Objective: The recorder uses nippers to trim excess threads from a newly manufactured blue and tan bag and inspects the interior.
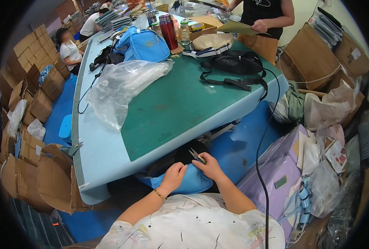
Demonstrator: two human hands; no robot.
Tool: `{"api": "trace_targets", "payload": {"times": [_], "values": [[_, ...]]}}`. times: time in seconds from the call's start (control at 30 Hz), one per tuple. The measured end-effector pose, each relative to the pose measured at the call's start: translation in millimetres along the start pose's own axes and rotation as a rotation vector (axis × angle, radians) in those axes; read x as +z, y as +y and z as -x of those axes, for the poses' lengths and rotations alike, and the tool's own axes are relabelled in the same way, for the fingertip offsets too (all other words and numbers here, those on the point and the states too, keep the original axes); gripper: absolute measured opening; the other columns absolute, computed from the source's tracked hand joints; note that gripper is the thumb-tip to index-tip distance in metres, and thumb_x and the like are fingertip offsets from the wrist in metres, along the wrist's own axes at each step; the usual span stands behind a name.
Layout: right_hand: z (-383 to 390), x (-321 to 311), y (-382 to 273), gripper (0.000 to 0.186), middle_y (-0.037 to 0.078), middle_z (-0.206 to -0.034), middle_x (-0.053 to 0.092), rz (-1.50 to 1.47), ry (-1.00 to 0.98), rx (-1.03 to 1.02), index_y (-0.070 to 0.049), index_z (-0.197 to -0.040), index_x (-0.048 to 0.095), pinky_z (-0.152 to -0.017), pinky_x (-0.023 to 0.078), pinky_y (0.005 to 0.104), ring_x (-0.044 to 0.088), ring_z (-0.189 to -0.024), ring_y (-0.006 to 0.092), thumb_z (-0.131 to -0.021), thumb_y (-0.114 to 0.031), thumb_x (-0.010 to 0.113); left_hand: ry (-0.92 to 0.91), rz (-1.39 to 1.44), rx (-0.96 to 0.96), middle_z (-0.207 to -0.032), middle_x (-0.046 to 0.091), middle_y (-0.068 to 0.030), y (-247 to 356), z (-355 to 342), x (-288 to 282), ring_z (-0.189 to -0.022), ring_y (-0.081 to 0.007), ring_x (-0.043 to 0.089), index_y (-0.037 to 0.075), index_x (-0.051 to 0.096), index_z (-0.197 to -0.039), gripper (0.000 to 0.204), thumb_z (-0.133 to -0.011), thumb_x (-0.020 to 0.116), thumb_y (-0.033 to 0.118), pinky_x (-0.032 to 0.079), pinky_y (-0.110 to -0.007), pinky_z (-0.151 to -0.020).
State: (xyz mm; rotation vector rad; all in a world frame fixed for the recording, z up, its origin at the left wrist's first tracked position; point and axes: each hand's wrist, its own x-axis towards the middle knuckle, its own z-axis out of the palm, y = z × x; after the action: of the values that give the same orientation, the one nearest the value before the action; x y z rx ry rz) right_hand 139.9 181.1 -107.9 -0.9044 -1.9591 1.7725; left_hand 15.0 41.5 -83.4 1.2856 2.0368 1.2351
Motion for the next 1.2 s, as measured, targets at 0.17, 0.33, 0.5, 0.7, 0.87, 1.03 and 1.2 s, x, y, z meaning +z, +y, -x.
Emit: {"api": "trace_targets", "payload": {"times": [0.17, 0.33, 0.5, 0.7, 0.87, 1.03, 1.2], "values": [[2.4, 1.9, -1.7, 0.025, -0.003, -0.075, 0.052, -0.032, 0.001, -0.009, -0.005, -0.09, 0.058, -0.06, 0.038, 0.0225, 0.045, -0.069, 0.0065, -0.081, -0.024, 0.072, -0.007, 0.042, -0.013, -0.073, 0.053, -0.0165, -2.9, 2.2, 1.2, -0.069, -0.0324, 0.053, 0.0, 0.052, -0.078, 0.025, -0.091, 0.054, 0.02, 0.042, -0.039, -0.062], [1.4, 1.5, 3.6, 0.025, -0.003, -0.073, 0.051, -0.038, 0.011, -0.008, -0.005, -0.089, 0.057, -0.059, 0.038, 0.0224, 0.044, -0.067, 0.0064, -0.081, -0.024, 0.072, -0.009, 0.03, -0.008, -0.072, 0.053, -0.0163, -0.8, 2.0, 1.4, -0.068, -0.032, 0.053, 0.0, 0.052, -0.077, 0.025, -0.091, 0.055, 0.021, 0.043, -0.039, -0.061], [0.7, 1.6, 7.5, 0.026, -0.003, -0.073, 0.051, -0.046, 0.024, -0.014, -0.004, -0.089, 0.057, -0.059, 0.038, 0.0229, 0.044, -0.067, 0.0066, -0.082, -0.025, 0.071, -0.064, 0.021, -0.034, -0.073, 0.053, -0.0155, 11.2, 2.6, -4.9, -0.067, -0.0313, 0.052, 0.0, 0.052, -0.077, 0.025, -0.09, 0.056, 0.021, 0.043, -0.038, -0.061], [0.5, 3.3, 2.3, 0.025, -0.003, -0.074, 0.051, -0.027, 0.025, -0.026, -0.004, -0.09, 0.057, -0.059, 0.038, 0.0229, 0.044, -0.067, 0.0064, -0.082, -0.023, 0.071, -0.057, 0.013, -0.032, -0.075, 0.053, -0.0152, 8.9, 3.3, -5.1, -0.069, -0.0326, 0.053, 0.001, 0.052, -0.077, 0.025, -0.089, 0.057, 0.023, 0.043, -0.04, -0.061], [0.5, 2.6, 5.1, 0.025, -0.003, -0.074, 0.051, -0.067, 0.015, -0.017, -0.004, -0.091, 0.057, -0.058, 0.037, 0.0224, 0.044, -0.067, 0.0057, -0.083, -0.022, 0.071, -0.031, 0.021, -0.011, -0.077, 0.054, -0.0156, 5.2, 3.2, -1.9, -0.071, -0.0349, 0.054, 0.001, 0.052, -0.078, 0.026, -0.09, 0.055, 0.024, 0.043, -0.042, -0.061], [0.4, 3.2, 6.9, 0.025, -0.003, -0.074, 0.051, -0.076, 0.014, -0.028, -0.003, -0.092, 0.056, -0.058, 0.037, 0.0224, 0.044, -0.067, 0.0057, -0.083, -0.022, 0.071, -0.027, 0.014, -0.015, -0.077, 0.055, -0.0165, 3.9, 3.6, -1.3, -0.072, -0.0359, 0.054, 0.001, 0.052, -0.078, 0.026, -0.091, 0.054, 0.023, 0.043, -0.042, -0.062], [0.6, 3.6, 5.6, 0.025, -0.003, -0.073, 0.05, -0.048, 0.036, -0.018, -0.004, -0.091, 0.057, -0.058, 0.037, 0.0228, 0.044, -0.067, 0.0062, -0.083, -0.023, 0.07, -0.055, 0.026, -0.026, -0.076, 0.054, -0.015, 6.9, 3.2, -3.6, -0.069, -0.0331, 0.054, 0.002, 0.052, -0.077, 0.027, -0.09, 0.056, 0.025, 0.042, -0.04, -0.06]]}}
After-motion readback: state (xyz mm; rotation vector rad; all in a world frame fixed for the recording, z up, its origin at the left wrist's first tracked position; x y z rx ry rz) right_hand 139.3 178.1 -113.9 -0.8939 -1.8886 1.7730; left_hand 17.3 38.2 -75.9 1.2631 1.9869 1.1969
